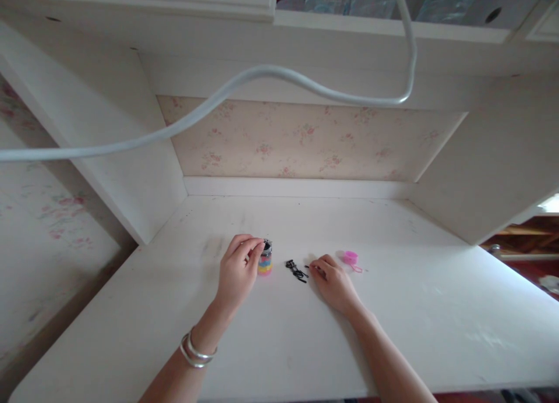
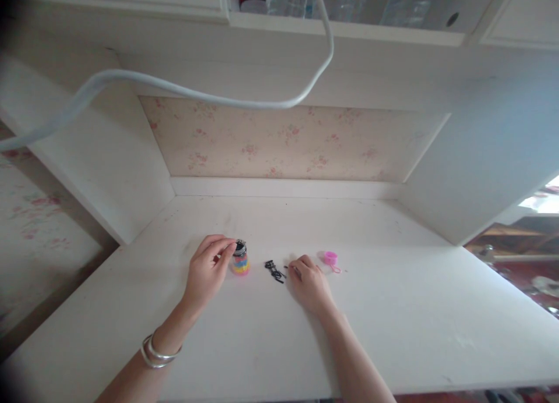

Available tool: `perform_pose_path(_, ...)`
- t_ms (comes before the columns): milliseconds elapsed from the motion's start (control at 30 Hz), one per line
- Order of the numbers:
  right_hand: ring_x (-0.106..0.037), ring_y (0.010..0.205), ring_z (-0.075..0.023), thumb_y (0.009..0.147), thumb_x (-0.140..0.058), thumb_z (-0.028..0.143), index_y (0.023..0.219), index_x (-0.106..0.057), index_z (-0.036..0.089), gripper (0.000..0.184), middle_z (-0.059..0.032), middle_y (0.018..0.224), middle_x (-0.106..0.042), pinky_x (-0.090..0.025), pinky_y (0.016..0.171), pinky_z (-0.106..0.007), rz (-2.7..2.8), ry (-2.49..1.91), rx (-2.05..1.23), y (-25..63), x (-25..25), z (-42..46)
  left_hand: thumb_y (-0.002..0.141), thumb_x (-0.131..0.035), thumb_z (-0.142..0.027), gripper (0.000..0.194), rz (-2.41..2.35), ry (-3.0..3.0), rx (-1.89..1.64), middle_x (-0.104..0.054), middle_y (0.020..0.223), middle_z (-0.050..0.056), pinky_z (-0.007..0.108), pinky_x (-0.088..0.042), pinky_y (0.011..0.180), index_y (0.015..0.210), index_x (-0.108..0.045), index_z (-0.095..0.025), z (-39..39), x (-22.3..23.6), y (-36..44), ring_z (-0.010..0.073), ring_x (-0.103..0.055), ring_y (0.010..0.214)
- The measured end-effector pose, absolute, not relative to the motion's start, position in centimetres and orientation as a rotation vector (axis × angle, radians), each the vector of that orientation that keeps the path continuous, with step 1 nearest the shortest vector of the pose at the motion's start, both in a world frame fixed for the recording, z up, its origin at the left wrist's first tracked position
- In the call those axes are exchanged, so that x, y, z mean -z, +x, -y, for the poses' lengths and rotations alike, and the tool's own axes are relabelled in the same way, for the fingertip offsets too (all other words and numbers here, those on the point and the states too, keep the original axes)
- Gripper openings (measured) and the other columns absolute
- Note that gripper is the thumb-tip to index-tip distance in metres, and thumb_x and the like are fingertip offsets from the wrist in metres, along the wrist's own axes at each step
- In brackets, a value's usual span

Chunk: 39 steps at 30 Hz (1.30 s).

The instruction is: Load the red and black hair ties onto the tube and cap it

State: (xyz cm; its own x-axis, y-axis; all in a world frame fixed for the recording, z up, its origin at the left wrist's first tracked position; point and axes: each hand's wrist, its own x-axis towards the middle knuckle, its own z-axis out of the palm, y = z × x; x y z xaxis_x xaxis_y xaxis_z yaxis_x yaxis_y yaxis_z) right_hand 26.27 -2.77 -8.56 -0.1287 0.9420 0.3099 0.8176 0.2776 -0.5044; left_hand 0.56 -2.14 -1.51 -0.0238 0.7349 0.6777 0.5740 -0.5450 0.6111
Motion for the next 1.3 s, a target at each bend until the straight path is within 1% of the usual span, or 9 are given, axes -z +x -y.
perform_pose_path(200, -0.059, 0.074, -0.0163, 0.092, -0.043, 0.029, 0.088, -0.068, 0.021, 0.027, -0.0056, 0.091, -0.061, -0.043, 0.068, -0.027, 1.979, -1.589, -0.295, 26.2, 8.4, 2.8, 0.091, -0.053, -0.032, 0.019, -1.456, 2.092, -1.589, -0.061, 0.099, 0.005, 0.021, -0.051, 0.064, 0.095, -0.068, -0.02, 2.4, 1.7, 0.7, 0.0103, -0.057, 0.072)
perform_pose_path(500, -0.06, 0.076, -0.0173, 0.091, -0.043, 0.03, 0.091, -0.069, 0.022, 0.027, -0.0059, 0.092, -0.062, -0.044, 0.069, -0.029, 1.984, -1.594, -0.284, 26.2, 8.4, 2.8, 0.091, -0.05, -0.028, 0.019, -1.48, 2.018, -1.507, -0.058, 0.103, 0.005, 0.02, -0.048, 0.058, 0.098, -0.066, -0.02, 2.8, 1.3, 0.6, 0.0096, -0.057, 0.071)
perform_pose_path(667, -0.06, 0.077, -0.0172, 0.092, -0.043, 0.031, 0.091, -0.068, 0.022, 0.027, -0.0056, 0.092, -0.061, -0.044, 0.071, -0.028, 1.993, -1.611, -0.309, 26.1, 8.1, 2.9, 0.091, -0.048, -0.023, 0.02, -1.512, 2.013, -1.508, -0.058, 0.105, 0.005, 0.022, -0.049, 0.066, 0.097, -0.066, -0.021, 2.6, 1.4, 0.4, 0.0125, -0.059, 0.084)
perform_pose_path(800, -0.06, 0.076, -0.0173, 0.093, -0.042, 0.03, 0.087, -0.068, 0.021, 0.029, -0.0059, 0.09, -0.061, -0.043, 0.07, -0.028, 2.028, -1.616, -0.303, 26.2, 8.1, 2.8, 0.091, -0.046, -0.02, 0.021, -1.524, 2.001, -1.497, -0.058, 0.106, 0.004, 0.025, -0.049, 0.074, 0.098, -0.066, -0.022, 2.6, 1.5, 0.4, 0.0129, -0.059, 0.087)
perform_pose_path(933, -0.058, 0.074, -0.0175, 0.092, -0.043, 0.032, 0.086, -0.067, 0.02, 0.028, -0.006, 0.088, -0.06, -0.043, 0.069, -0.029, 1.953, -1.591, -0.341, 26.2, 8.3, 2.7, 0.086, -0.049, -0.018, 0.022, -1.469, 1.893, -1.457, -0.058, 0.111, 0.005, 0.022, -0.049, 0.063, 0.103, -0.063, -0.021, 3.0, 1.0, 0.3, 0.0106, -0.059, 0.076)
perform_pose_path(1000, -0.057, 0.071, -0.017, 0.091, -0.045, 0.035, 0.085, -0.066, 0.019, 0.027, -0.0065, 0.087, -0.06, -0.043, 0.066, -0.029, 1.83, -1.558, -0.387, 25.7, 7.6, 2.8, 0.082, -0.054, -0.017, 0.033, -1.406, 1.838, -1.387, -0.059, 0.111, 0.007, 0.02, -0.047, 0.055, 0.114, -0.058, -0.02, 3.1, 0.8, 0.1, 0.0093, -0.059, 0.068)
perform_pose_path(1100, -0.053, 0.065, -0.0156, 0.09, -0.047, 0.039, 0.082, -0.066, 0.019, 0.028, -0.0066, 0.085, -0.06, -0.042, 0.062, -0.028, 1.714, -1.48, -0.443, 24.1, 5.2, 3.2, 0.079, -0.059, -0.021, 0.056, -1.316, 1.801, -1.229, -0.066, 0.095, 0.006, 0.019, -0.045, 0.05, 0.133, -0.044, -0.018, 3.1, 0.8, 0.0, 0.0085, -0.057, 0.057)
perform_pose_path(1167, -0.052, 0.064, -0.0147, 0.09, -0.048, 0.039, 0.082, -0.066, 0.02, 0.028, -0.0064, 0.086, -0.06, -0.042, 0.06, -0.028, 1.706, -1.408, -0.499, 22.4, 2.9, 3.6, 0.081, -0.059, -0.024, 0.061, -1.259, 1.779, -1.171, -0.068, 0.091, 0.006, 0.019, -0.045, 0.048, 0.138, -0.039, -0.019, 3.0, 1.1, -0.1, 0.0073, -0.054, 0.05)
perform_pose_path(1300, -0.052, 0.066, -0.014, 0.089, -0.051, 0.036, 0.083, -0.067, 0.02, 0.024, -0.0049, 0.085, -0.06, -0.042, 0.06, -0.026, 1.733, -1.286, -0.512, 19.1, -1.2, 3.6, 0.08, -0.059, -0.026, 0.056, -1.25, 1.751, -1.192, -0.063, 0.12, 0.013, 0.018, -0.042, 0.042, 0.134, -0.045, -0.022, 2.4, 1.9, 0.0, 0.0028, -0.046, 0.043)
